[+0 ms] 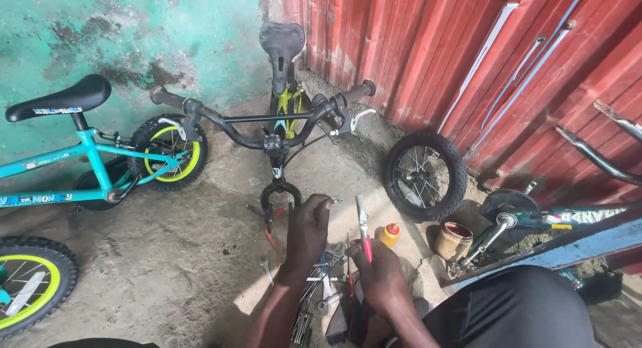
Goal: The person uses pliers to cut and adjust a small metal piece, likely a cable or wire, while working on a bicycle. They also use a wrench to tighten a bolt on the bicycle's handlebar area.
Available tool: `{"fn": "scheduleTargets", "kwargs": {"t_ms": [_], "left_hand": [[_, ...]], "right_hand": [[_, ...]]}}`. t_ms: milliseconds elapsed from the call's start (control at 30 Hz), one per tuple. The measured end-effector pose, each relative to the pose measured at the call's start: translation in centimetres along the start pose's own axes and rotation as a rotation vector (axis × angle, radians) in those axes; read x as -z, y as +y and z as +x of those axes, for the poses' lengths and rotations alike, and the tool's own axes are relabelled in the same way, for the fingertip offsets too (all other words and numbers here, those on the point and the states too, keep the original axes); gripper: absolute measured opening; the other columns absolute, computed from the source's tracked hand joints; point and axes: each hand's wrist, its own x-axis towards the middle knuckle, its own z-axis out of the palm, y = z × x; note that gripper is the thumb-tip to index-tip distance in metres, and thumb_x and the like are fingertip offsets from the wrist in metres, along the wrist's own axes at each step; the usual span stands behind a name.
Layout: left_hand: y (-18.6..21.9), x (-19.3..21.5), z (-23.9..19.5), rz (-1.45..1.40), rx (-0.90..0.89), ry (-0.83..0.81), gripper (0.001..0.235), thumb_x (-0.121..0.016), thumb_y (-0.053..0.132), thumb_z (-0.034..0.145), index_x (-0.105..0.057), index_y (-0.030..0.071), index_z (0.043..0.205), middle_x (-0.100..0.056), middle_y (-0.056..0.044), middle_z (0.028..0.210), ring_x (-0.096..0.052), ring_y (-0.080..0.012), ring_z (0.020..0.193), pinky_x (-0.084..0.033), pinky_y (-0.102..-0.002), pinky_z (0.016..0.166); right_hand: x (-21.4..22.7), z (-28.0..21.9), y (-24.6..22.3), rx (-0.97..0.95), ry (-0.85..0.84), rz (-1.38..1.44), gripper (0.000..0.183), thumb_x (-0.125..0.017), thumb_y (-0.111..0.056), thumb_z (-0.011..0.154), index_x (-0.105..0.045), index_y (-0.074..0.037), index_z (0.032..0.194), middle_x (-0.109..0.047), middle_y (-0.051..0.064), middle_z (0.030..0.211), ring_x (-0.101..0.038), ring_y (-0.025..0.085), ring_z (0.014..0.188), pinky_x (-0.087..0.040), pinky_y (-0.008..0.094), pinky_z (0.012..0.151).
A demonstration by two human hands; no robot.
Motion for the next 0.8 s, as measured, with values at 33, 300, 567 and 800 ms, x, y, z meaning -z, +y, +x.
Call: {"fn": "scheduleTargets", "kwargs": {"t_ms": [33, 300, 567, 800], "left_hand": [[0.5, 0.1, 0.0, 0.086, -0.055, -0.02, 0.016, -0.062, 0.007, 0.092, -0.072, 0.005, 0.105, -0.072, -0.003, 0.076, -0.058, -0.0125, 0.061, -0.047, -0.03, 0.058], [0.9, -0.5, -0.3, 0.37, -0.259, -0.047, 0.024, -0.061, 0.006, 0.088, -0.07, 0.008, 0.109, -0.075, -0.012, 0.089, -0.07, -0.0298, 0.067, -0.052, -0.042, 0.062], [-0.2, -0.3, -0.1, 0.493, -0.333, -0.07, 0.023, -0.065, 0.01, 0.09, -0.071, 0.011, 0.112, -0.075, -0.009, 0.092, -0.069, -0.0307, 0.063, -0.052, -0.043, 0.056], [-0.3, 0.0, 0.2, 0.51, -0.361, -0.068, 0.021, -0.065, 0.009, 0.089, -0.067, 0.012, 0.109, -0.074, -0.007, 0.092, -0.067, -0.0297, 0.063, -0.051, -0.043, 0.057]], "right_hand": [[0.0, 0.1, -0.3, -0.032, -0.056, 0.016, 0.029, -0.058, -0.032, 0.099, -0.074, -0.009, 0.106, -0.071, 0.006, 0.089, -0.066, 0.017, 0.082, -0.054, 0.031, 0.079], [0.2, -1.0, -3.6, -0.194, -0.212, 0.141, 0.031, -0.048, -0.027, 0.102, -0.071, -0.007, 0.106, -0.056, 0.006, 0.07, -0.051, 0.016, 0.06, -0.043, 0.033, 0.057], [-0.6, -0.6, -2.4, -0.179, -0.193, 0.279, 0.033, -0.052, -0.026, 0.103, -0.074, -0.002, 0.107, -0.074, 0.011, 0.086, -0.057, 0.018, 0.061, -0.045, 0.031, 0.058], [-1.3, 0.0, -1.5, -0.169, -0.182, 0.288, 0.03, -0.053, -0.015, 0.099, -0.078, 0.0, 0.093, -0.068, 0.011, 0.07, -0.059, 0.018, 0.063, -0.044, 0.03, 0.057]]}}
